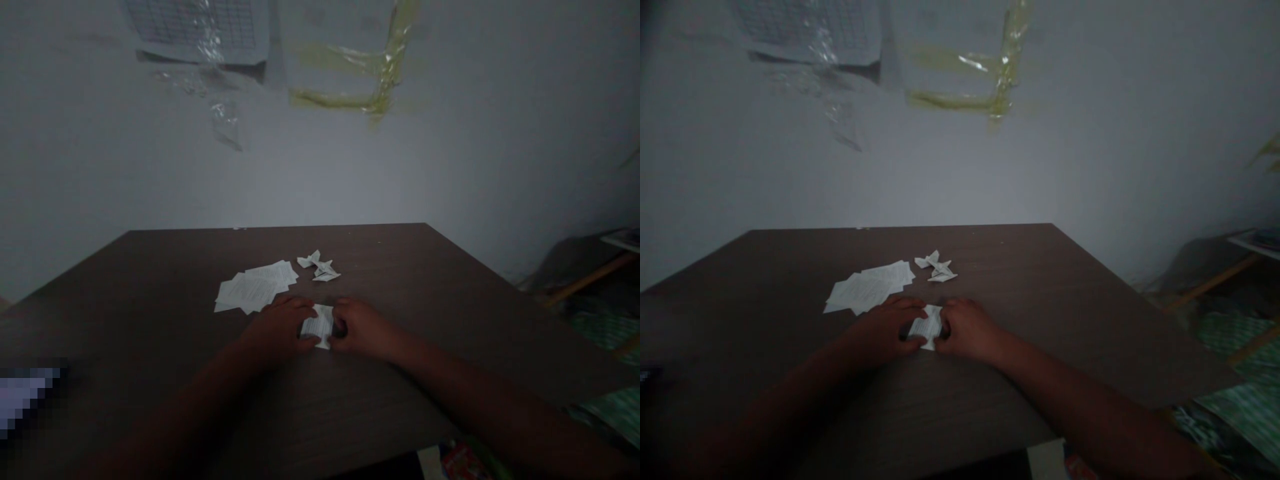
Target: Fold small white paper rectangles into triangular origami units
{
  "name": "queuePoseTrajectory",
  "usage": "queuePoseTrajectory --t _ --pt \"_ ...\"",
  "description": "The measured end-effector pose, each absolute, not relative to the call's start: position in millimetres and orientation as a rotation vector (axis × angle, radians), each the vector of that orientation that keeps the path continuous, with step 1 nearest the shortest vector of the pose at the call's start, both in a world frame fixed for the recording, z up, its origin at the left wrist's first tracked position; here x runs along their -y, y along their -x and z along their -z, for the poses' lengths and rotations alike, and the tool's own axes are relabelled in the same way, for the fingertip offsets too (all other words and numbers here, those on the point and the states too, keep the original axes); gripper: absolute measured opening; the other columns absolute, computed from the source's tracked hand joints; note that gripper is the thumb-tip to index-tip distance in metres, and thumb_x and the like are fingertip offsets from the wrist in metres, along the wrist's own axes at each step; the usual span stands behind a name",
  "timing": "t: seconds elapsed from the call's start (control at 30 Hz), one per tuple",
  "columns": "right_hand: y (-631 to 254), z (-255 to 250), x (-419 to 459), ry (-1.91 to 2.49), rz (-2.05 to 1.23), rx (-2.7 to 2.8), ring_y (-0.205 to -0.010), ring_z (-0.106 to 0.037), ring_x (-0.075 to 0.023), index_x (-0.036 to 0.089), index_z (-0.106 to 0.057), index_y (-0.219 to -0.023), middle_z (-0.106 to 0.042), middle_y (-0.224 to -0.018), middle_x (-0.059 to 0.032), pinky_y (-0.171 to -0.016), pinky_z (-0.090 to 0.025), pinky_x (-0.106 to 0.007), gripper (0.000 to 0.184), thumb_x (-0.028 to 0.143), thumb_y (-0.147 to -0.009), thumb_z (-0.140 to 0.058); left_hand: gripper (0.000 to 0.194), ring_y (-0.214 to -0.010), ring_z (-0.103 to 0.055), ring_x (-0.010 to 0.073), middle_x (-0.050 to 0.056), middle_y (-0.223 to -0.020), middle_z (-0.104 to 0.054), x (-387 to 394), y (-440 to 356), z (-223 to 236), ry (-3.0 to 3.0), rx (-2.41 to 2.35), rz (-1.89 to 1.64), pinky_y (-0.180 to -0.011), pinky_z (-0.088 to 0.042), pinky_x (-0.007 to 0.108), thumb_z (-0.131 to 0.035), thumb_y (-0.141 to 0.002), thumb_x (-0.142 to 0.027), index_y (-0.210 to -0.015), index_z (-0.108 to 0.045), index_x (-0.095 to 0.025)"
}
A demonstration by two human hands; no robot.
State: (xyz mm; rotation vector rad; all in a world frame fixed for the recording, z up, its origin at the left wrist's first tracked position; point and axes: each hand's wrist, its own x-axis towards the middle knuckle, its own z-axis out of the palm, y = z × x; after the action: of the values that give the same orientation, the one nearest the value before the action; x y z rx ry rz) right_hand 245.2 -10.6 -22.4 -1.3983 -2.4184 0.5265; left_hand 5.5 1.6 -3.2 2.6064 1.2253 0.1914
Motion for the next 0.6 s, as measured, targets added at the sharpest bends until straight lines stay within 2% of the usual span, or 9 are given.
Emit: queuePoseTrajectory --t 0.1,0.27,0.47,0.6 --pt "-249.4 23.3 -0.9 1.484 -0.495 2.357 -0.075 -0.056 -0.0176 0.021 -0.063 -0.073 -0.066 -0.083 -0.0012 -0.067 -0.035 -0.030 0.031 0.022 -0.083 -0.093 0.044 -0.152 -0.064 0.0445 0.017 -0.159 -0.075 -1.1 -7.3 2.0 -2.569 -1.250 -0.182 -0.128 -0.054 0.063 -0.089 -0.096 -0.027 -0.139 -0.082 -0.017" --pt "-254.0 24.1 -23.7 1.681 -0.381 2.224 -0.073 -0.056 -0.0164 0.021 -0.063 -0.072 -0.064 -0.079 0.0008 -0.065 -0.033 -0.029 0.032 0.021 -0.086 -0.092 0.045 -0.153 -0.063 0.0440 0.016 -0.161 -0.073 -3.6 -6.4 4.7 -2.568 -1.235 -0.184 -0.127 -0.054 0.064 -0.086 -0.097 -0.030 -0.140 -0.081 -0.019" --pt "-252.2 27.8 -29.2 1.733 -0.314 2.186 -0.074 -0.059 -0.0178 0.021 -0.065 -0.073 -0.067 -0.081 -0.0014 -0.066 -0.033 -0.030 0.031 0.024 -0.094 -0.087 0.049 -0.154 -0.062 0.0460 0.017 -0.161 -0.074 -5.8 -4.3 8.6 -2.587 -1.232 -0.173 -0.127 -0.055 0.065 -0.085 -0.096 -0.037 -0.142 -0.082 -0.020" --pt "-253.2 22.5 -16.4 1.667 -0.316 2.257 -0.079 -0.062 -0.0196 0.021 -0.071 -0.078 -0.071 -0.087 -0.0029 -0.068 -0.035 -0.031 0.024 0.025 -0.089 -0.092 0.053 -0.153 -0.064 0.0464 0.018 -0.160 -0.074 -3.4 -4.4 8.2 -2.610 -1.224 -0.200 -0.127 -0.055 0.064 -0.088 -0.092 -0.035 -0.142 -0.082 -0.019"
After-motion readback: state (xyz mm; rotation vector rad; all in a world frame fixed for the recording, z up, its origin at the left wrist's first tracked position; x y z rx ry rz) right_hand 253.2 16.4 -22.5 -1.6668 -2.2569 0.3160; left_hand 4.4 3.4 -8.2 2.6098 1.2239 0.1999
